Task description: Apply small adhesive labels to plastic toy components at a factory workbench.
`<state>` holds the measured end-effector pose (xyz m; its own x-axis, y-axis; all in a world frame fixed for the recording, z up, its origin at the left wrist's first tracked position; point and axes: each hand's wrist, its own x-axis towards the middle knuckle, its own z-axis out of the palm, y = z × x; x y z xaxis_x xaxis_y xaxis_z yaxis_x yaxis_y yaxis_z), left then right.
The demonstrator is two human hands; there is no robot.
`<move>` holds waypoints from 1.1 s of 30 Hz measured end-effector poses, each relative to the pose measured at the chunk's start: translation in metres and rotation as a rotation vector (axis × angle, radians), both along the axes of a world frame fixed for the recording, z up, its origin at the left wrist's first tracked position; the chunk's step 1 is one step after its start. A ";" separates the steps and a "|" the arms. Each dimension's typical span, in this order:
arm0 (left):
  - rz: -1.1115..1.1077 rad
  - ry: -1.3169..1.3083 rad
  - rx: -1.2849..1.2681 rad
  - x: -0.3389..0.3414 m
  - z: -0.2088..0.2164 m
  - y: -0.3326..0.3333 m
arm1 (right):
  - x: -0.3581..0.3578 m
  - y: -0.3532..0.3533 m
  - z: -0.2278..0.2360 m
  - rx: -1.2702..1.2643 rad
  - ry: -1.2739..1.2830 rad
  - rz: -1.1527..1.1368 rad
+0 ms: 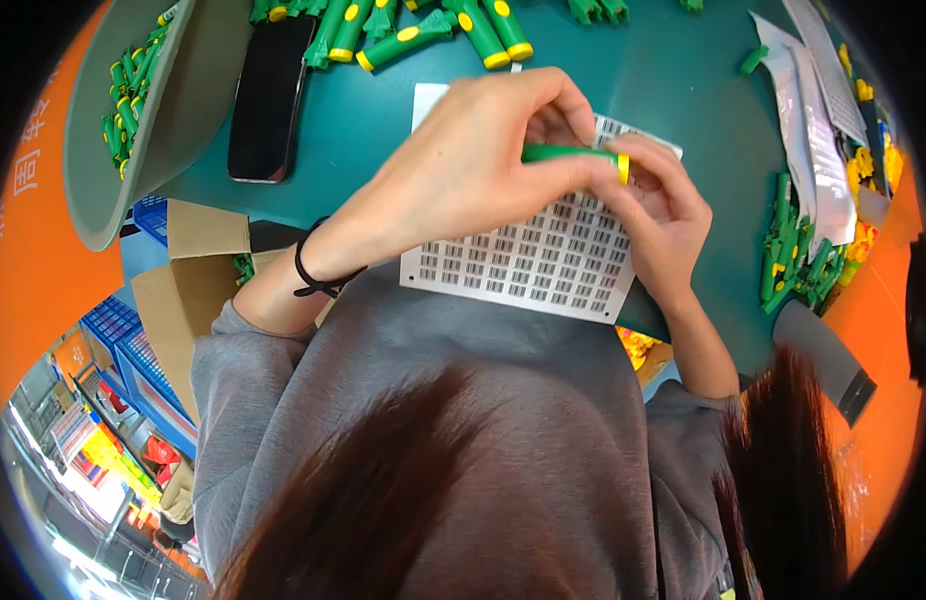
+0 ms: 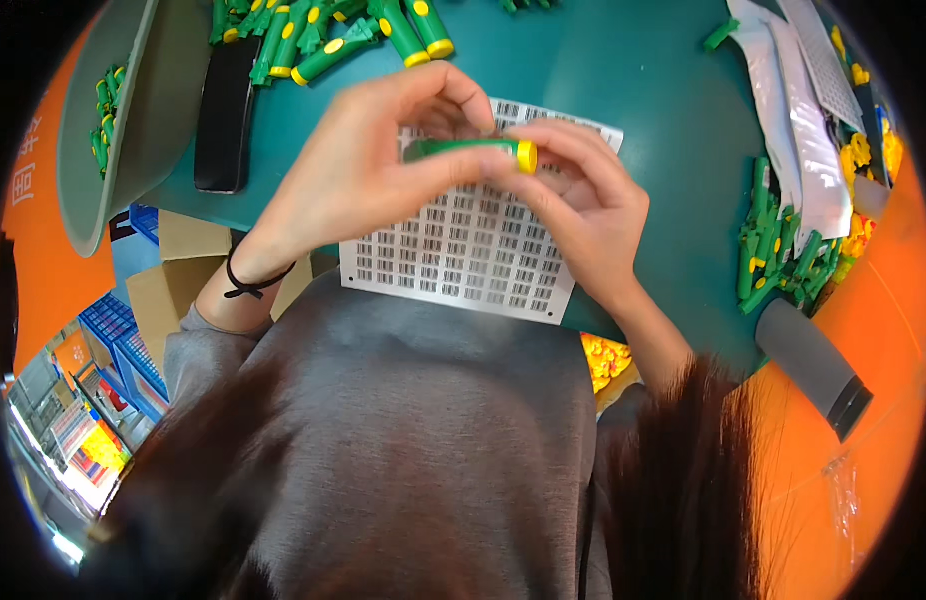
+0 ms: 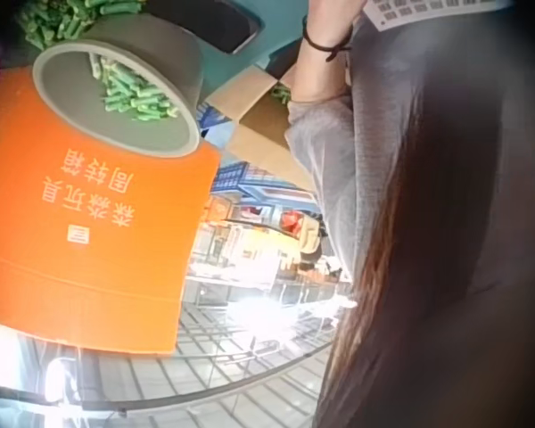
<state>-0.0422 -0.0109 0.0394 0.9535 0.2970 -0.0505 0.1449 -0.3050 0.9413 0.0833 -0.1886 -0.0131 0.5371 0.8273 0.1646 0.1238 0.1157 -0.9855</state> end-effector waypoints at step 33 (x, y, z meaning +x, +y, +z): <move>0.103 -0.447 0.889 0.003 -0.054 0.020 | 0.022 -0.004 0.018 -0.021 0.359 -0.006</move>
